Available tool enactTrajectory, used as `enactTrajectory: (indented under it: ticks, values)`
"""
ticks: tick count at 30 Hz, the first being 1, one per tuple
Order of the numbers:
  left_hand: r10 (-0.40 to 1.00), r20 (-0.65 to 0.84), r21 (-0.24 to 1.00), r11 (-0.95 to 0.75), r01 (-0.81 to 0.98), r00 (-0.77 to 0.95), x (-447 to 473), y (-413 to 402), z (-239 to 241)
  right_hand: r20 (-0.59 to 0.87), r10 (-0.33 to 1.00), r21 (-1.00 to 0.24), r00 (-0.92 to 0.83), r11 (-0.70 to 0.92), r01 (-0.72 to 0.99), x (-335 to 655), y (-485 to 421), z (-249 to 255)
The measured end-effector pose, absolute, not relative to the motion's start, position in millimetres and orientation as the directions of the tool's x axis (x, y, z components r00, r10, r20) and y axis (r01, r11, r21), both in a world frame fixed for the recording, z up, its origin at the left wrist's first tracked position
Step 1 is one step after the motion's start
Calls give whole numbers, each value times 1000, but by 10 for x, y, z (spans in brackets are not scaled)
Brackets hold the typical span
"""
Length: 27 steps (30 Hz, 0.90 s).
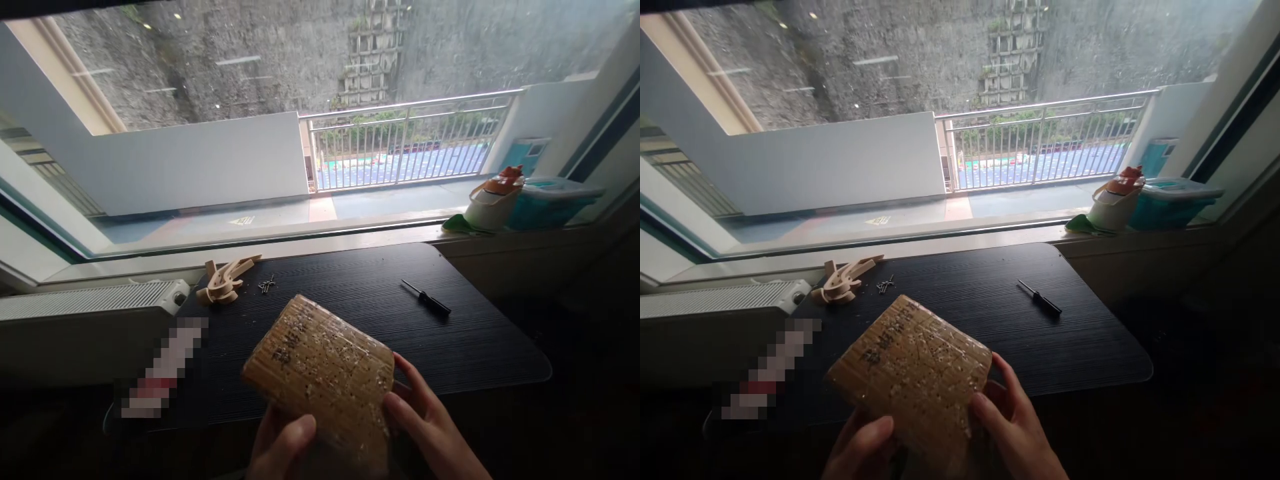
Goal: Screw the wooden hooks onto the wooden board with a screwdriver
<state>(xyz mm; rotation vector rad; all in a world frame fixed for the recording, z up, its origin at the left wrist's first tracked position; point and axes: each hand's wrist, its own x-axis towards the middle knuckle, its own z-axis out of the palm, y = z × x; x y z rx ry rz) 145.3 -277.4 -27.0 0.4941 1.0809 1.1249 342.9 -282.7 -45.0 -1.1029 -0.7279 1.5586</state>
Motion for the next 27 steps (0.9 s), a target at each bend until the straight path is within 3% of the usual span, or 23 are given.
enactTrajectory:
  ticks: [4, 8, 10, 15, 18, 22, 27]
  values:
    - [860, -461, 724, 508, -467, 219, 1262, -2636, -123, -198, 979, -950, 55, -178, -255, 3631, -2745, -368]
    - [816, -436, 733, 567, -376, 380, 1253, -2530, -45, -262, 944, -864, -201, -323, -387, 3546, -2675, -309]
    - [823, -439, 759, 554, -342, 360, 1257, -2542, -48, -261, 943, -827, -206, -328, -457, 3455, -2674, -349]
    - [866, -473, 809, 500, -310, 162, 1211, -2719, -170, -343, 939, -724, -30, -285, -628, 3329, -2766, -555]
    - [874, -483, 823, 472, -317, 47, 1243, -2805, -224, -366, 929, -680, -58, -309, -665, 3334, -2837, -611]
    - [878, -477, 847, 447, -288, -39, 1250, -2818, -135, -337, 932, -720, -135, -348, -600, 3426, -2865, -557]
    - [949, -313, 950, 313, -15, -30, 1171, -2559, -61, -367, 930, -871, 7, -340, -354, 3518, -2648, -442]
